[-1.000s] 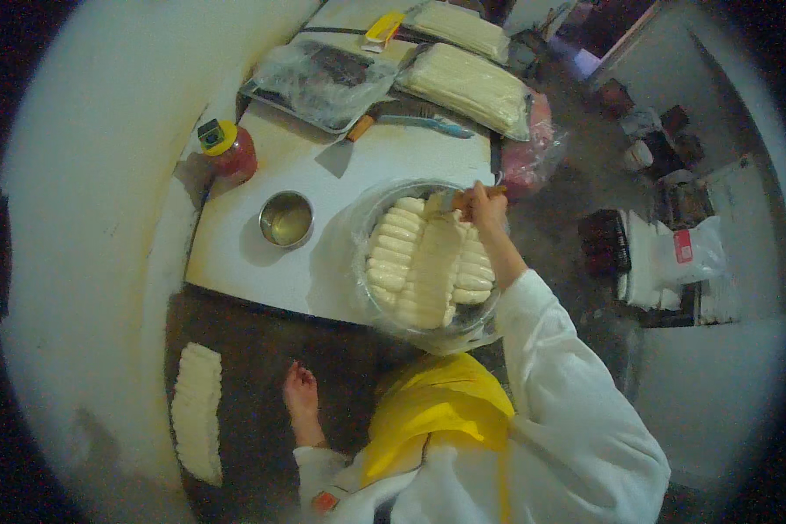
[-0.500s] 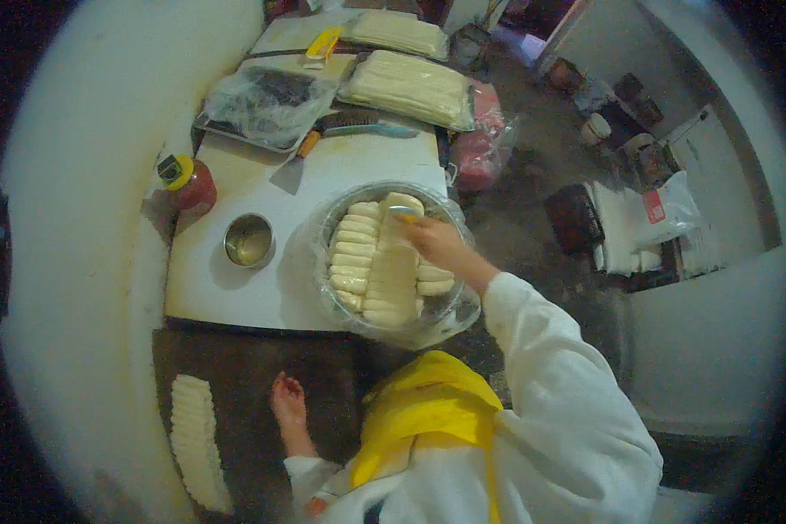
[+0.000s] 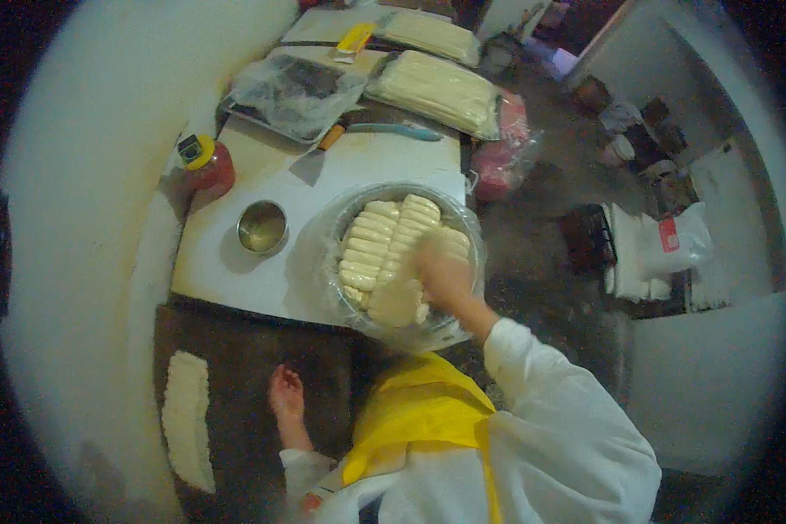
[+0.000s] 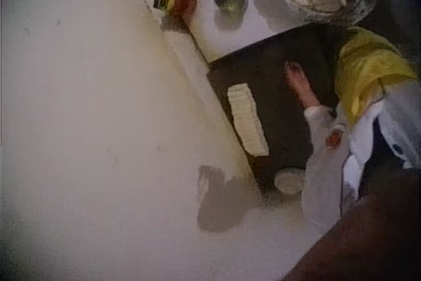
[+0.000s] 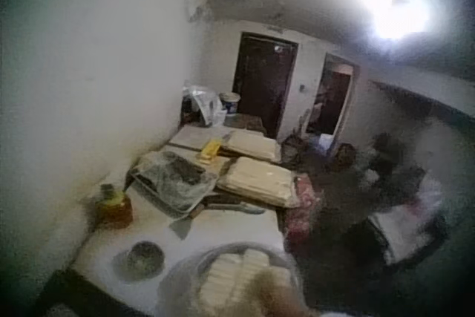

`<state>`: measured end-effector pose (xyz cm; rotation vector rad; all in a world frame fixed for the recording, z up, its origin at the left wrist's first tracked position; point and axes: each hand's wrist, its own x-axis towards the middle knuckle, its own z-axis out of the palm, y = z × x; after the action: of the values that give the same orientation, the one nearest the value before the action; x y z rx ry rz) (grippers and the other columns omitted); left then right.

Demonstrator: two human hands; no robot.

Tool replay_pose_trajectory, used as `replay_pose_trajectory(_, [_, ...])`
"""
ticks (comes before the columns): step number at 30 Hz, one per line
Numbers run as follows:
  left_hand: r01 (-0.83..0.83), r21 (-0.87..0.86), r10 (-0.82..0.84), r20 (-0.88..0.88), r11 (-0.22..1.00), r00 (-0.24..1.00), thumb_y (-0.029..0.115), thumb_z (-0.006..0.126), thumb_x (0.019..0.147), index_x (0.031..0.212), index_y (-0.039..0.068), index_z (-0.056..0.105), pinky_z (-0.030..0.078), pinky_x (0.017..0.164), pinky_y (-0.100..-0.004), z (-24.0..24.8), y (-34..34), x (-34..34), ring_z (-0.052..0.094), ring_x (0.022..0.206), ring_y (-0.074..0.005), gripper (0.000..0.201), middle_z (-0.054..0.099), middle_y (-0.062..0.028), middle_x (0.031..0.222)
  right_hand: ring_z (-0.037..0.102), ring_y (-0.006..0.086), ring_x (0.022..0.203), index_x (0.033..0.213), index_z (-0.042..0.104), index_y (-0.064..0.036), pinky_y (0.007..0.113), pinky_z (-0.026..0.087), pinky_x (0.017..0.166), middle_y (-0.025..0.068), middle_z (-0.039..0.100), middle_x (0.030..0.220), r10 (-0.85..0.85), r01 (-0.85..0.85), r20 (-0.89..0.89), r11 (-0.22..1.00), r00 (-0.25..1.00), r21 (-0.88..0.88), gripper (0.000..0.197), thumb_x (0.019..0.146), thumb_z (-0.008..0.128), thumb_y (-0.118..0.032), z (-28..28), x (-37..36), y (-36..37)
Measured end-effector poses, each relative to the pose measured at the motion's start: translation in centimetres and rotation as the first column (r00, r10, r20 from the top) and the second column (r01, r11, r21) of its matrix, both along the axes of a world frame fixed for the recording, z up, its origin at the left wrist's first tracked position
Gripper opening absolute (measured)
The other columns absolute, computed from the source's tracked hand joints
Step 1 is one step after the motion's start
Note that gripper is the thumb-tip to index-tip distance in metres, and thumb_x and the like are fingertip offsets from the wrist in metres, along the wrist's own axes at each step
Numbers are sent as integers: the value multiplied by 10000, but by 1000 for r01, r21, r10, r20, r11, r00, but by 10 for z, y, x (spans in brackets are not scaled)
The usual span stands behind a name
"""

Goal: The person repeatedly pinches off small pieces of dough from a long rope, rolls them into uniform balls, and arranges them in rows on a work surface. They then gather the shaped pieces and place them into a metal bowl. The process is repeated multiple times throughout the clip.

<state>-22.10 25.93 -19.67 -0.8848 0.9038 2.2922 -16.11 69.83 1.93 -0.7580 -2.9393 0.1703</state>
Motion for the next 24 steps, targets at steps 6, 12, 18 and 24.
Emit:
replay_pose_trajectory(6, [-99,-117,99,-4,988,995,194,695,1037,1206,69,710,574,861,-347,28,-13,38,649,917,-204,211,681,-31,975,731,182,779,1007,755,-76,390,600,695,120,798,1059,355,-489,-337,607,872,-627,135,919,697,-161,-7,6,-58])
replay_pose_trajectory(12, [-244,-133,254,59,961,966,199,695,1037,1203,87,719,584,863,-347,38,-8,73,662,927,-206,201,688,-40,981,555,90,599,960,736,-27,275,418,535,38,689,719,88,-68,-53,173,995,-983,309,1073,578,-267,-6,-29,61])
replay_pose_trajectory(18, [-223,-103,226,9,969,974,191,710,1023,1208,84,718,584,864,-357,72,10,84,659,947,-213,213,690,-51,992,597,172,532,915,686,-31,338,473,476,107,718,717,-360,-79,-100,71,928,-994,305,1035,593,-296,-51,-187,71])
replay_pose_trajectory(24, [-406,-211,408,-34,889,912,162,693,1025,1230,51,714,606,824,-358,86,-10,142,662,917,-231,234,684,-63,999,576,145,496,934,724,11,319,452,434,110,727,714,-298,-253,-319,240,900,-937,416,1070,597,-361,-76,-121,127])
